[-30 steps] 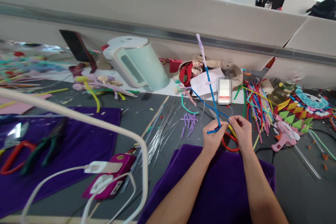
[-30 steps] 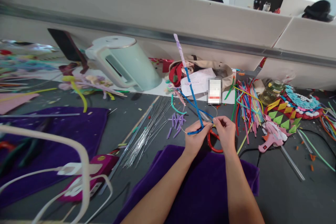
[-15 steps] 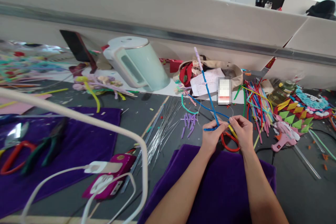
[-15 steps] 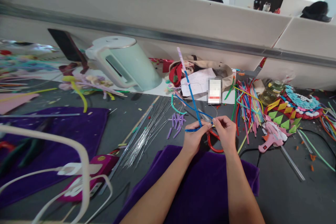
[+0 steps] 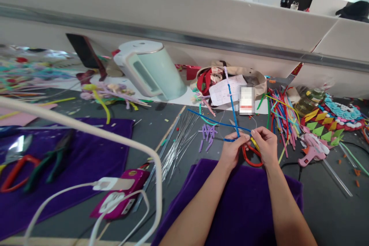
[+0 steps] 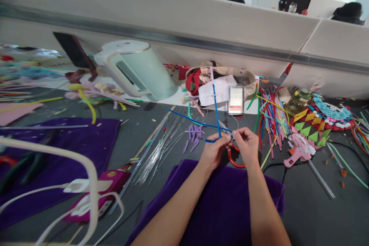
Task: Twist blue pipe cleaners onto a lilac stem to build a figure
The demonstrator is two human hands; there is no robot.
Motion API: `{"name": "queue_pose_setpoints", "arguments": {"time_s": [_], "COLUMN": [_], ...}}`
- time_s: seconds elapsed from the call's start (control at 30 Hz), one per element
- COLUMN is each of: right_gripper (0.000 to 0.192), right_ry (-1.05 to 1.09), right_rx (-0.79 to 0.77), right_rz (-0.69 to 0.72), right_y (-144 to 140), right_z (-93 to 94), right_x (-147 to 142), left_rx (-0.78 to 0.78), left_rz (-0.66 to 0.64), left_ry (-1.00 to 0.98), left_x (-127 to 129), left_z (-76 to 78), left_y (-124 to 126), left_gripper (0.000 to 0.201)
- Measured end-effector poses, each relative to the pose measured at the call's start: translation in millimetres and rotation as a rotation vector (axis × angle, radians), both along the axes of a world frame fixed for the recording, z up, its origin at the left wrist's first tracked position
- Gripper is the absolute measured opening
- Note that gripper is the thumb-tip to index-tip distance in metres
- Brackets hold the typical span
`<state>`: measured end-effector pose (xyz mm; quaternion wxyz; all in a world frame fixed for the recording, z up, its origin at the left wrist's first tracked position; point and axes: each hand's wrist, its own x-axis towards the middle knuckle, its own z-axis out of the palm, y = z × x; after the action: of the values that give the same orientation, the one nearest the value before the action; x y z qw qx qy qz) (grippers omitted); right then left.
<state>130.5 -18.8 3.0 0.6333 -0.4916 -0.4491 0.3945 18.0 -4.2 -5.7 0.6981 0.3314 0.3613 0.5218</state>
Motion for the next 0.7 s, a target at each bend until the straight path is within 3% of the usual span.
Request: {"name": "queue_pose_setpoints", "arguments": {"time_s": [0.4, 0.7], "right_gripper": [0.02, 0.02], "right_ry": [0.194, 0.273], "right_rx": [-0.052, -0.083], "right_rz": [0.077, 0.156], "right_y": [0.5, 1.1], "right_z": [1.6, 3.5], "right_x": [-3.8, -4.7], "left_rx": [0.083, -0.063], "left_rz": [0.028, -0.024], "left_ry": [0.068, -0.045], "left_x": [-1.2, -1.9], "left_z": [2.0, 1.2], "left_y": [0.7, 1.7], "left_gripper": [0.014, 0.018]}}
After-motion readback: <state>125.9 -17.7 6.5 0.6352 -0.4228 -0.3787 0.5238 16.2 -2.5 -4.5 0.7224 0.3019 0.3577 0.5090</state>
